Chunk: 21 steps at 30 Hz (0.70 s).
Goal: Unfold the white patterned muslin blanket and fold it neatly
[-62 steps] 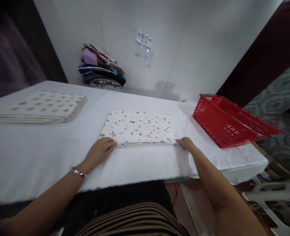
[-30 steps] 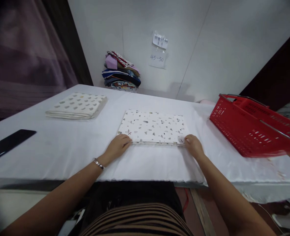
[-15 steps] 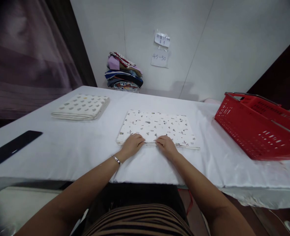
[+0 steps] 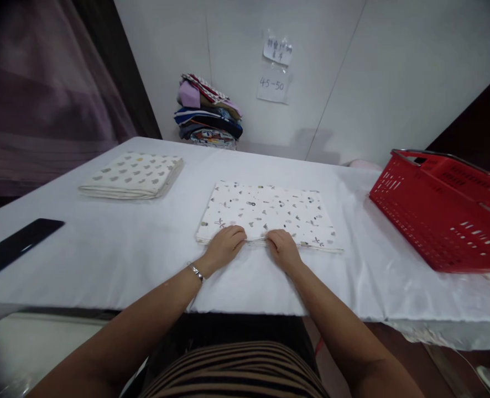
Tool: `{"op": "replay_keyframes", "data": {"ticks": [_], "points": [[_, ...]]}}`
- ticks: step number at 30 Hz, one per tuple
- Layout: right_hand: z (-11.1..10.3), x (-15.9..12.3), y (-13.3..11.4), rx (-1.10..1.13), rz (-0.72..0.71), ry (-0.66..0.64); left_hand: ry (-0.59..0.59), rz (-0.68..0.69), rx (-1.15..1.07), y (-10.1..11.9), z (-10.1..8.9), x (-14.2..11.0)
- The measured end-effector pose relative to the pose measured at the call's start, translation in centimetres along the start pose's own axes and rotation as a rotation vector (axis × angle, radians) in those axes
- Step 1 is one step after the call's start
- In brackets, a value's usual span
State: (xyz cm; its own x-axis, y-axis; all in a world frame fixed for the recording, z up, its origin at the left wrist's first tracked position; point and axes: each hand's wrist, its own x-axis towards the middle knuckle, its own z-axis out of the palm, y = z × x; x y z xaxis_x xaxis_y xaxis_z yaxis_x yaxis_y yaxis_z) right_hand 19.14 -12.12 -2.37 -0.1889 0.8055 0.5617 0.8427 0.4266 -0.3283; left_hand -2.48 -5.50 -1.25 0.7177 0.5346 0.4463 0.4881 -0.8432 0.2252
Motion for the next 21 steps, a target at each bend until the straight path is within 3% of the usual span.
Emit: {"op": "replay_keyframes", "data": {"ticks": [11, 21], "points": [[-0.07, -0.22, -0.14, 0.001, -0.039, 0.028, -0.057, -0.009, 0.103, 0.39, -0.17, 0.08], [0.07, -0.06, -0.14, -0.072, -0.069, 0.010, -0.040, -0.038, 0.021, 0.23, -0.11, -0.03]]}}
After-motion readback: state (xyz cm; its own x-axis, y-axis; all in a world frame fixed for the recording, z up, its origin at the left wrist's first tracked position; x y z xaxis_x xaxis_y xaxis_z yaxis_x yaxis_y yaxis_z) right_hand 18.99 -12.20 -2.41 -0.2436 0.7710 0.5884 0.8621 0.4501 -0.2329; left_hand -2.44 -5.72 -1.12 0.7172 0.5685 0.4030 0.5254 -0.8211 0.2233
